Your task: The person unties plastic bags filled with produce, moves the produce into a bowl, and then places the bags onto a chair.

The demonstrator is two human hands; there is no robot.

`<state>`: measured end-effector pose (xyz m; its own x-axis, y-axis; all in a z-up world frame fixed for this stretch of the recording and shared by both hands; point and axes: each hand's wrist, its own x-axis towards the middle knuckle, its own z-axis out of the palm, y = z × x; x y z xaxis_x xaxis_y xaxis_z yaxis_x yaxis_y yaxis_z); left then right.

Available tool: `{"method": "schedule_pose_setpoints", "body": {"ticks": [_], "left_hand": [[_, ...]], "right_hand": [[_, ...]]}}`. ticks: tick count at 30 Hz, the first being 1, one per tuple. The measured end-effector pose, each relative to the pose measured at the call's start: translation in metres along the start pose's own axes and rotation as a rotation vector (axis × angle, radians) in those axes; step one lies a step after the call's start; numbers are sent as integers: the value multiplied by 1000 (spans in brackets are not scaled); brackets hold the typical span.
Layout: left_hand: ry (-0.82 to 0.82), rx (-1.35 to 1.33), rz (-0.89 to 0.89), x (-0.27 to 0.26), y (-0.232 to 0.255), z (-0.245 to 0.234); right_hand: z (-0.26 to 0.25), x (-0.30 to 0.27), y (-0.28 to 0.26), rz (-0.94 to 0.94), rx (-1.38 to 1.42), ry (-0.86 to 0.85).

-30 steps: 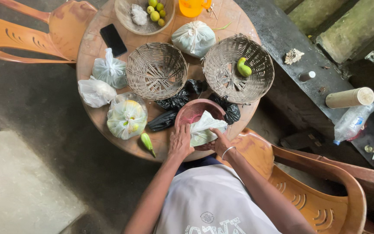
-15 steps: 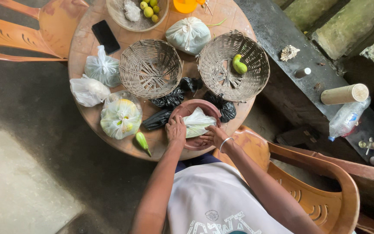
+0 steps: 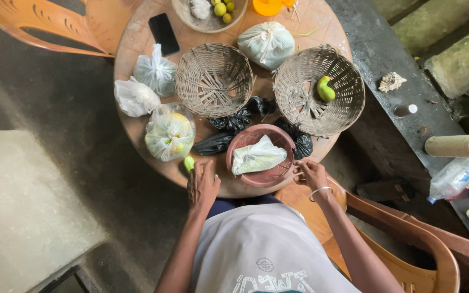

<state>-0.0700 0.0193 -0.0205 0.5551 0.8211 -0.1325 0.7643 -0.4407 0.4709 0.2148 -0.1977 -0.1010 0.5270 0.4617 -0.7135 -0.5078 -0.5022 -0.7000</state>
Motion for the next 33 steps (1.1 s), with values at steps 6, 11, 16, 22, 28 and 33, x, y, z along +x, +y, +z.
{"method": "schedule_pose_setpoints", "body": {"ticks": [6,11,16,22,28,33], "left_hand": [[61,-201,-128,4,-1,-15],[289,-291,-52,6,-18,-25],[338,-326,-84,10,-61,-48],[276,-332,3,30,-107,-82],[224,-371,86,63,-150,-108],[183,-413,171,86,-175,-119]], "right_hand": [[57,16,-9,-169,-236,-11],[125,11,-28,-355,-893,2],[185,-10,-41,-626,-585,-114],[226,-30,-36,-444,-517,-17],[248,-33,-11,-405,-479,160],[259,-50,31,-385,-217,196]]}}
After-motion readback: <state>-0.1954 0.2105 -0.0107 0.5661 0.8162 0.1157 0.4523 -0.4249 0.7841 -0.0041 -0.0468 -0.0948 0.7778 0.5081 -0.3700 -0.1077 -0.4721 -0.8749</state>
